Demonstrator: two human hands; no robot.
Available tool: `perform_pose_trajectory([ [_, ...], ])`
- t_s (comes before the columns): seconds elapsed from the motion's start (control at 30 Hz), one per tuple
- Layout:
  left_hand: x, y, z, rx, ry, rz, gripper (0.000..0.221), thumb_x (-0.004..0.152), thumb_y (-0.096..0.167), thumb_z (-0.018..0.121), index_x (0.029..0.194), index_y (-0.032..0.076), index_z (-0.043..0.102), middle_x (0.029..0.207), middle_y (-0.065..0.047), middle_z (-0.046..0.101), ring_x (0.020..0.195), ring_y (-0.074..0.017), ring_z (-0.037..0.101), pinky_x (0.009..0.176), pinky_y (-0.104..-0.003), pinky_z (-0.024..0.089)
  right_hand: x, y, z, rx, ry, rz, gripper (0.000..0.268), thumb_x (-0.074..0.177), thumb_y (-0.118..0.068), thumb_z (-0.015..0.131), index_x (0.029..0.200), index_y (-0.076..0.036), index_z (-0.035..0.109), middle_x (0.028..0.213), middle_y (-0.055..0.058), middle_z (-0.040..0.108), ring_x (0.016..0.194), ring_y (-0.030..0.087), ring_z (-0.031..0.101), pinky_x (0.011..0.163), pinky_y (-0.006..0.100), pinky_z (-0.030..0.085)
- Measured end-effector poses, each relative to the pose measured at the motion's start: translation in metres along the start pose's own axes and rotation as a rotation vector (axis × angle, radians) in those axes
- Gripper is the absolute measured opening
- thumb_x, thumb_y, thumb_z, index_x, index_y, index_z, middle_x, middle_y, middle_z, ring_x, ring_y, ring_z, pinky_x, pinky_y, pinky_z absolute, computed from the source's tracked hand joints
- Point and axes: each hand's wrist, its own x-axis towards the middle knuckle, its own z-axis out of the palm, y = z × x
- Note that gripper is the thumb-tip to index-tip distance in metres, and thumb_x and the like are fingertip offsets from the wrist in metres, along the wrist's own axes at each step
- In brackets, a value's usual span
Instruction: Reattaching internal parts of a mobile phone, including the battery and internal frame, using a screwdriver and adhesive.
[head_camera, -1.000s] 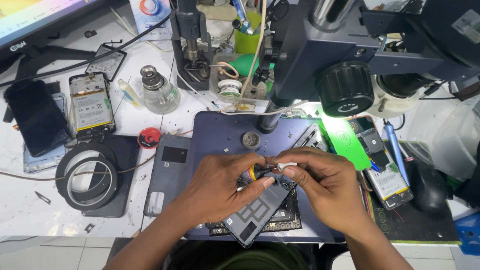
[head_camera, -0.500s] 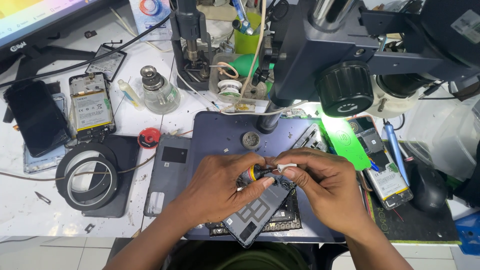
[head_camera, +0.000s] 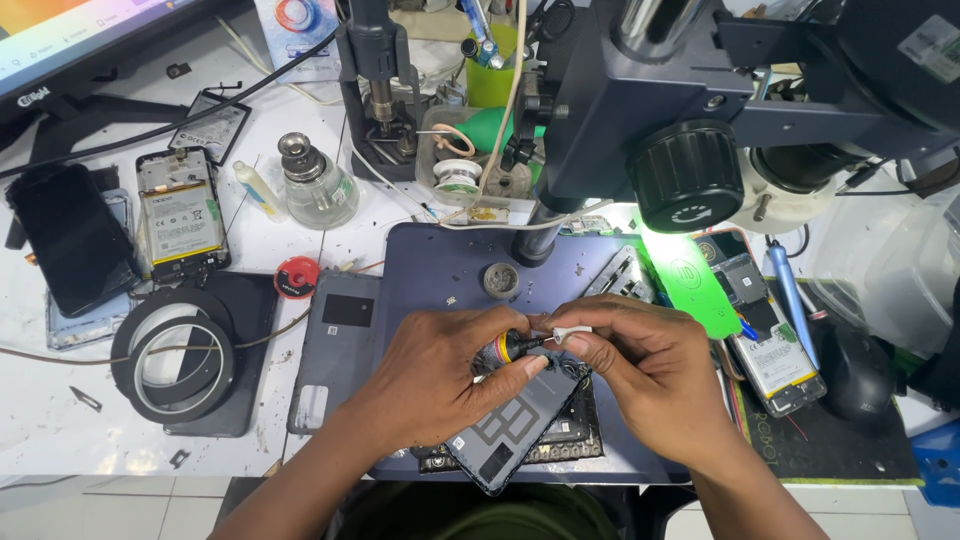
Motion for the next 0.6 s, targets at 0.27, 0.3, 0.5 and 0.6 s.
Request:
perform_pose_trajectory([
  [0.27,-0.004,-0.008,0.007,0.203,-0.02,-0.02,0.038,0.101,0.048,0.051,0.114,0.015,0.064,0.078,-0.003,0.072,0.063,-0.0328,0.069,0.049,-0.047,0.045,0.001,-0.012,-0.004,-0.315,-0.029,-0.183,0.02,0.098,-0.016,0.061,0.107,-0.007,0.077,0.107,0.007,0.081,0.099,0.02,0.08,0.087,0.03,0.061],
  [0.3,-0.004,-0.007,0.01,0.229,-0.013,-0.029,0.038,0.101,0.048,0.051,0.114,0.015,0.064,0.078,-0.003,0.072,0.063,-0.0328,0.069,0.049,-0.047,0.045,-0.004,-0.009,-0.006,-0.296,-0.034,-0.204,0.02,0.098,-0.016,0.061,0.107,-0.007,0.077,0.107,0.007,0.081,0.099,0.02,0.08,0.087,0.03,0.061],
  [0.5,-0.007,0.003,0.004,0.309,-0.051,-0.09,0.035,0.097,0.046,0.055,0.096,0.011,0.057,0.075,-0.01,0.071,0.069,-0.0446,0.066,0.054,-0.057,0.046,-0.014,0.004,-0.006,-0.54,-0.024,-0.303,0.019,0.09,-0.019,0.068,0.105,-0.015,0.08,0.108,0.0,0.08,0.094,0.013,0.079,0.086,0.031,0.059],
  [0.6,-0.007,0.008,-0.006,0.214,-0.229,-0.176,0.047,0.099,0.052,0.039,0.102,0.01,0.06,0.076,-0.015,0.071,0.062,-0.044,0.065,0.055,-0.055,0.046,-0.014,0.0,-0.002,-0.571,-0.012,-0.133,0.019,0.086,-0.019,0.071,0.099,-0.017,0.084,0.102,-0.001,0.083,0.091,0.015,0.08,0.083,0.037,0.064],
])
